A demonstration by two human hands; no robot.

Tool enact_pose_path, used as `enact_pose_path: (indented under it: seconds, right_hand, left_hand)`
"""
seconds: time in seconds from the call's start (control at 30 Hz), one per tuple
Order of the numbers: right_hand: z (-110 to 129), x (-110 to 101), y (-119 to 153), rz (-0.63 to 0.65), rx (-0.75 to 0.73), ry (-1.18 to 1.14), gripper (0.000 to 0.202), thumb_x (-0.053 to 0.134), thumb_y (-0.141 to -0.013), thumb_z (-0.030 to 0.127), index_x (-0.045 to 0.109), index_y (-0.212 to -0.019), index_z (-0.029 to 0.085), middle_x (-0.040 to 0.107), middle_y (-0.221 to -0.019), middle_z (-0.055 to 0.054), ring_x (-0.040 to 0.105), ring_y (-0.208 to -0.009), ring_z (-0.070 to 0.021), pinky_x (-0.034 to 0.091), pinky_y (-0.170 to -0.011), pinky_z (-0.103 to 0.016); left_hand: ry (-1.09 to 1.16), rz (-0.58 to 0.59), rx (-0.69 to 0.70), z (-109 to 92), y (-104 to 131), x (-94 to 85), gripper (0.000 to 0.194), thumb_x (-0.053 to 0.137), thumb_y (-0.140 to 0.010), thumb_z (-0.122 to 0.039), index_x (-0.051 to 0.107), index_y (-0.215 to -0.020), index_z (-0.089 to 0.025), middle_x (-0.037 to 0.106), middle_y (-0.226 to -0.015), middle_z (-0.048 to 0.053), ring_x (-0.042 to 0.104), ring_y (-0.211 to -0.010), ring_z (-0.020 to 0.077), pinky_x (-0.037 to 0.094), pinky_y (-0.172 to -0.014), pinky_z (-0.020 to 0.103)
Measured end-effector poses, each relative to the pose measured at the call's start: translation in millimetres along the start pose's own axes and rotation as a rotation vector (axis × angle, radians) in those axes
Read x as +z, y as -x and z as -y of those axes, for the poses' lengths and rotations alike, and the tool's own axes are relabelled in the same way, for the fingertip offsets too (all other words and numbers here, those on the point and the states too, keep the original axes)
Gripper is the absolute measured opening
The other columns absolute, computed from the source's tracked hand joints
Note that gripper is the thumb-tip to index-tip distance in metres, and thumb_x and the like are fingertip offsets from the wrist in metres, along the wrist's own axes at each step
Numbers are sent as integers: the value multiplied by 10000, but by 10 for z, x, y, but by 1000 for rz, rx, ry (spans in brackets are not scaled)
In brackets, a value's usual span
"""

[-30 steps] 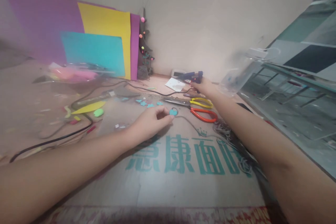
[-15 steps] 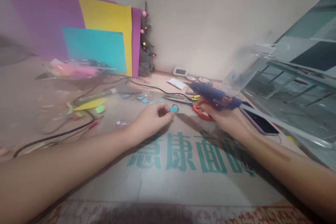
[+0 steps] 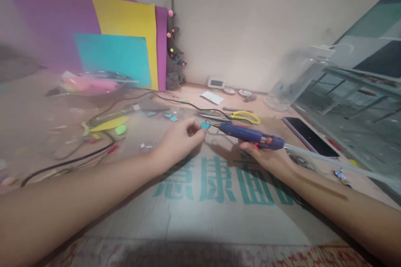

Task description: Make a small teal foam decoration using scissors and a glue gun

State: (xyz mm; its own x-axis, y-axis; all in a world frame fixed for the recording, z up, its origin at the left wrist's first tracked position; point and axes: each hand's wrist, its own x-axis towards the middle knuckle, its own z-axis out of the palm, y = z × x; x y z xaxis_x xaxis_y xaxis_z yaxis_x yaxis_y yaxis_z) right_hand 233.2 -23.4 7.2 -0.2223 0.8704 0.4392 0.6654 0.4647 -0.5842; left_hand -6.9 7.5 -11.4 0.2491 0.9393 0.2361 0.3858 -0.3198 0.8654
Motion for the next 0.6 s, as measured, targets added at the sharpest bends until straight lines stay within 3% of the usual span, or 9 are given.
enact_pose_path:
  seconds: [0.2,0.4,0.6]
  right_hand:
    - [-23,19,-5,-8,-31,65,199,697,-813,467,684,-859,273,734,-869,-41,690,-891,-282,563,-789,-422]
    - [-63,39,11,-39,-16,85,205,710,-808,470,698,-879,278,744,-897,-36,705,-861,-276,582,-758,-418]
    - [-104,41,14,-36,-30,89,210,720,-800,457,708,-929,291,746,-909,-39,700,-937,-299,572,-831,-448]
  left_hand:
    - [28,-16,24,27,1,13,195,568,-853,-334,550,-737,-179,592,-717,-20,549,-694,143,400,-650,262]
    - [34,-26,48,37,-3,1,190,567,-860,-331,546,-747,-179,591,-728,-20,551,-707,140,402,-653,258]
    - [25,-29,74,41,-10,8,195,563,-862,-324,533,-733,-181,582,-708,-25,542,-684,135,402,-643,256]
